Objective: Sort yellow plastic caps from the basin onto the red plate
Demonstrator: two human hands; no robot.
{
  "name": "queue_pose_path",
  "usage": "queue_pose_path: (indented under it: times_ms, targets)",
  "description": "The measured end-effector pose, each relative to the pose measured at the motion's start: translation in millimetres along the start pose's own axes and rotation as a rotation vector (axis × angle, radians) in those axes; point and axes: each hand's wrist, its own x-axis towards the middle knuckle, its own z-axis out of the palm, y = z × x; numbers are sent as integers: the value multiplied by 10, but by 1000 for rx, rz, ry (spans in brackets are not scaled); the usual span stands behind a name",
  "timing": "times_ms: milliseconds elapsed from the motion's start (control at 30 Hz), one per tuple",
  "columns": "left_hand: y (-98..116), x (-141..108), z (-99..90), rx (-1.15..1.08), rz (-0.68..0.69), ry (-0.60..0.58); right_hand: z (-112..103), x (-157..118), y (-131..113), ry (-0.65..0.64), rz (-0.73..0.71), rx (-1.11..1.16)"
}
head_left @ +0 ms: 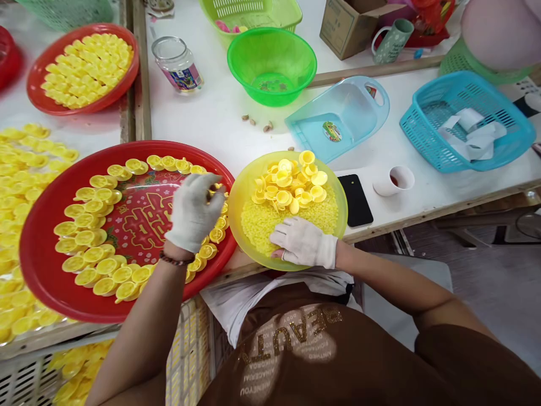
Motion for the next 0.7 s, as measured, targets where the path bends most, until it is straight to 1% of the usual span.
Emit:
queue_pose_path:
  times_ms: [33,100,167,233,300,333,400,467,500,533,600,667,700]
  targets:
    - [139,27,44,10,82,-31,15,4,6,-28,-2,14]
    - [368,115,164,110,208,-127,34,15,23,-61,16,73]
    - [504,236,283,260,285,-197,32,28,44,-25,58,207]
    - [549,346,352,351,329,-231,6,40,67,104,123,459]
    - [544,400,351,326,348,-237,-40,48,96,302,234,831]
    - [538,397,324,274,331,-225,-66,50,114,400,308,1046]
    - [544,334,233,113,229,-187,-115,50,160,547,451,1462]
    - [586,212,129,-96,59,-181,-155,51,209,602,542,1768]
    - [619,141,87,-224,-33,-215,-174,54,228,609,563,1865]
    - [658,67,58,-373,-121,-277,-194,61,240,613,574,1926]
    - [739,-72,49,-697,-279,-433,-241,91,237,639,575,1968]
    - [812,-189,99,-966,-411,-559,-299,145,196,721,555,1937]
    - [844,-237,137,-1053,-465,-591,-328,177,165,778,536,1905]
